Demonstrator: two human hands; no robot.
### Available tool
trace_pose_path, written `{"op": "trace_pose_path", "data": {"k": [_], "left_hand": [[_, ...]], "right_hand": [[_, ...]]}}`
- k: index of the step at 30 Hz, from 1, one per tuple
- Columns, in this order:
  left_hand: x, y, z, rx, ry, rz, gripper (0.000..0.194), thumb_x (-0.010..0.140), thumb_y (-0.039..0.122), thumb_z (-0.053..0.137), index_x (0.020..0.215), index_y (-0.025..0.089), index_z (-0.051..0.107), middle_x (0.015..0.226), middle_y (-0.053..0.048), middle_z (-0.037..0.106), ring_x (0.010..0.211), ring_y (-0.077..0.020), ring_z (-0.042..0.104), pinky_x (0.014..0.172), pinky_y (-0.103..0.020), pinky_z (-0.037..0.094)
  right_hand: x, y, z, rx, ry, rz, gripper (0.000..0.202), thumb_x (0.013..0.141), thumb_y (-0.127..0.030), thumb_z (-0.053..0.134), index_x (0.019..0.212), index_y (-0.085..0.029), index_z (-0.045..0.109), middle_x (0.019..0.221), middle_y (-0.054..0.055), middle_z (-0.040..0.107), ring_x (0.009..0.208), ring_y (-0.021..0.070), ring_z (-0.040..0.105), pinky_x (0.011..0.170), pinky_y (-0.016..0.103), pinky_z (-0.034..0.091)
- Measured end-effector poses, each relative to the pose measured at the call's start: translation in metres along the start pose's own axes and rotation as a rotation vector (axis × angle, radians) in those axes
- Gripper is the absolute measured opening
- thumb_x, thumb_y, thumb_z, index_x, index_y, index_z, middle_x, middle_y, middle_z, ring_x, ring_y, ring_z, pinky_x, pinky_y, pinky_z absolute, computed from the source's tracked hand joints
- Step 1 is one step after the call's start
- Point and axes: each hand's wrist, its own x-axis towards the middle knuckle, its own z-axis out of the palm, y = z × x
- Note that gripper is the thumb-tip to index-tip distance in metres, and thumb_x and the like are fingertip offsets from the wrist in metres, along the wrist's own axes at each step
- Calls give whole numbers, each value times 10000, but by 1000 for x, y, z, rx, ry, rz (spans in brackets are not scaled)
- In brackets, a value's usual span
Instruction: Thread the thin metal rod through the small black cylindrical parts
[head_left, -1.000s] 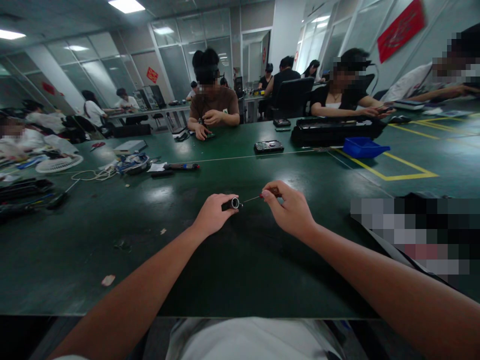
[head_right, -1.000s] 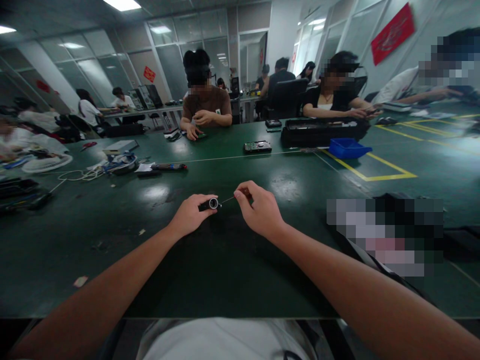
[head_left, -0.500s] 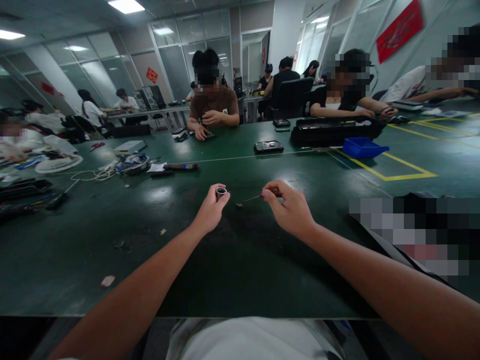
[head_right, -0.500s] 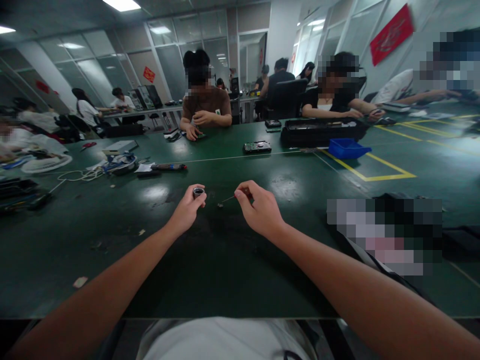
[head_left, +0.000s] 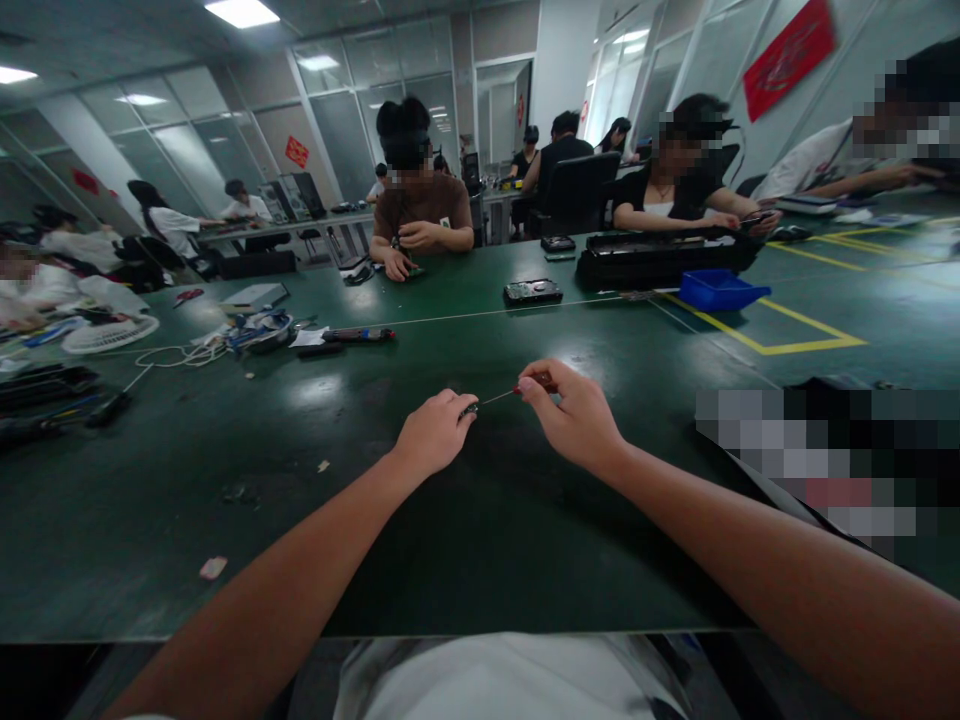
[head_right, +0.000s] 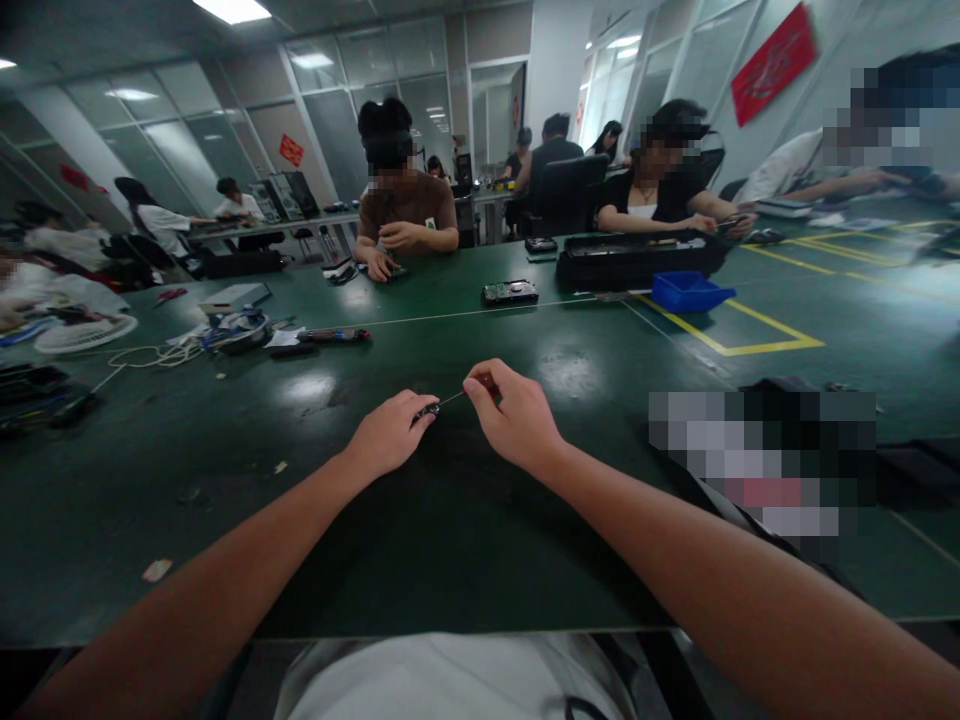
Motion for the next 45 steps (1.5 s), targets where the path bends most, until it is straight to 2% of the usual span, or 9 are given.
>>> {"op": "trace_pose_path", "data": {"k": [5,10,15,21,27,33,38,41,45], "left_hand": [[2,3,0,161,-29,-19,277,965,370,486,1168,286,656,1013,-58,614,962,-229,593,698,-313,471],[3,3,-1,135,-40,-23,243,953,402,509,1049,259,680,1001,-49,615,936,-218,588,688,-308,461],[1,3,-5,77,-62,-18,230,948,356,499,1020,244,686,989,-55,629,906,-214,591,706,-311,455],[5,-19,-11,-228,-80,-51,242,918,385,524,982,234,702,975,-53,688,878,-213,622,766,-320,446],[6,-44,-30,-552,-29,-257,241,841,388,606,958,196,693,854,-46,680,705,-171,590,666,-291,434],[2,-57,-55,-970,75,-499,322,810,330,630,1102,206,680,992,-67,669,642,-111,536,474,-203,315],[0,-90,-77,-1314,274,-663,214,855,241,541,1036,181,638,838,-29,591,569,-109,509,420,-206,306],[-8,-114,-92,-1383,389,-768,111,897,243,534,949,165,594,778,-9,560,555,-106,493,426,-206,298],[-28,-143,-111,-1334,531,-852,114,954,238,493,898,154,547,741,14,544,562,-81,469,467,-188,298]], "right_hand": [[-1,0,1,3,-3,7,139,948,-295,518,934,-201,620,789,29,690,733,187,658,694,319,481],[-1,1,1,4,-16,11,143,949,-300,516,939,-203,621,791,29,695,731,188,663,681,317,483],[-1,1,0,4,-17,17,147,949,-304,515,933,-205,622,793,29,700,728,189,666,677,316,481],[-1,1,0,18,-21,20,140,947,-296,521,935,-201,623,790,29,696,728,186,666,684,313,480],[0,3,0,28,-23,7,137,947,-297,525,935,-202,623,787,22,694,735,181,663,686,305,477],[0,0,-1,23,-30,2,134,947,-287,522,935,-201,624,803,26,699,742,179,657,687,301,471],[0,0,-2,16,-51,13,137,948,-297,515,941,-210,621,809,28,701,754,187,656,695,313,470],[0,1,-2,18,-49,14,146,948,-305,510,943,-212,622,812,31,703,751,190,652,695,319,471],[0,1,-2,26,-54,15,149,948,-304,508,939,-210,624,803,31,700,748,189,650,696,319,470]]}}
